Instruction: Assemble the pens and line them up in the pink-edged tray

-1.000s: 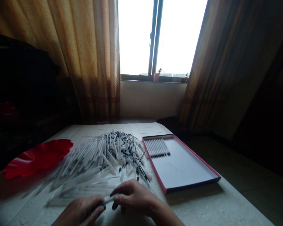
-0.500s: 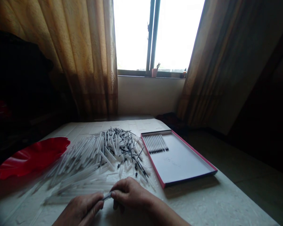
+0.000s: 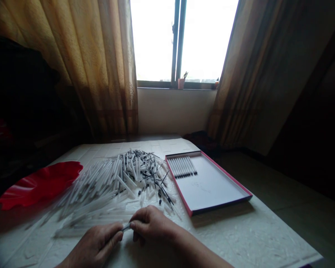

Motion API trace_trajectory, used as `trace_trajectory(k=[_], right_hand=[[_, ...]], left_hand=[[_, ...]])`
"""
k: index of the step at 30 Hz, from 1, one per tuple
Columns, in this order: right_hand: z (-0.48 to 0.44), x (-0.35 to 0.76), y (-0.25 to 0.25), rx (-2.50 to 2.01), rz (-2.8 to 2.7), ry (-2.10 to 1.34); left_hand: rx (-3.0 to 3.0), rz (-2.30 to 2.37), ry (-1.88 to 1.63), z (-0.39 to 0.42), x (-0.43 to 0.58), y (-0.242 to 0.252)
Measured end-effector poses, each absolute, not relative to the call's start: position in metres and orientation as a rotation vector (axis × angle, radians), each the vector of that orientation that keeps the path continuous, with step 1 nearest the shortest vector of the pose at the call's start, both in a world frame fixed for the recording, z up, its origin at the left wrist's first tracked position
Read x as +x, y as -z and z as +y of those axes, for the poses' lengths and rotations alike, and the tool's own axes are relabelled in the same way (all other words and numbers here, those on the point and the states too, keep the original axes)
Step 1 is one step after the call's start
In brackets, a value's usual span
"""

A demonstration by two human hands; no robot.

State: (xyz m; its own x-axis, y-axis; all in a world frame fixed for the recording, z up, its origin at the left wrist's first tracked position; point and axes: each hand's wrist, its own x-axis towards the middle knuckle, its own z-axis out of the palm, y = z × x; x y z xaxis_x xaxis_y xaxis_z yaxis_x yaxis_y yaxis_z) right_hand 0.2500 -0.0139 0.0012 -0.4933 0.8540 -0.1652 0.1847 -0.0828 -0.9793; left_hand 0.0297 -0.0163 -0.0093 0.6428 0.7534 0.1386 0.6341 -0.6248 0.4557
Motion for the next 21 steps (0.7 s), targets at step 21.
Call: trace_trajectory(k=[21], right_hand=[[-0.009,0.250,-0.010,-1.231,-1.790,-1.344]], left_hand=[[2.486,1.027,-0.646,-0.005,0.027,0.010]])
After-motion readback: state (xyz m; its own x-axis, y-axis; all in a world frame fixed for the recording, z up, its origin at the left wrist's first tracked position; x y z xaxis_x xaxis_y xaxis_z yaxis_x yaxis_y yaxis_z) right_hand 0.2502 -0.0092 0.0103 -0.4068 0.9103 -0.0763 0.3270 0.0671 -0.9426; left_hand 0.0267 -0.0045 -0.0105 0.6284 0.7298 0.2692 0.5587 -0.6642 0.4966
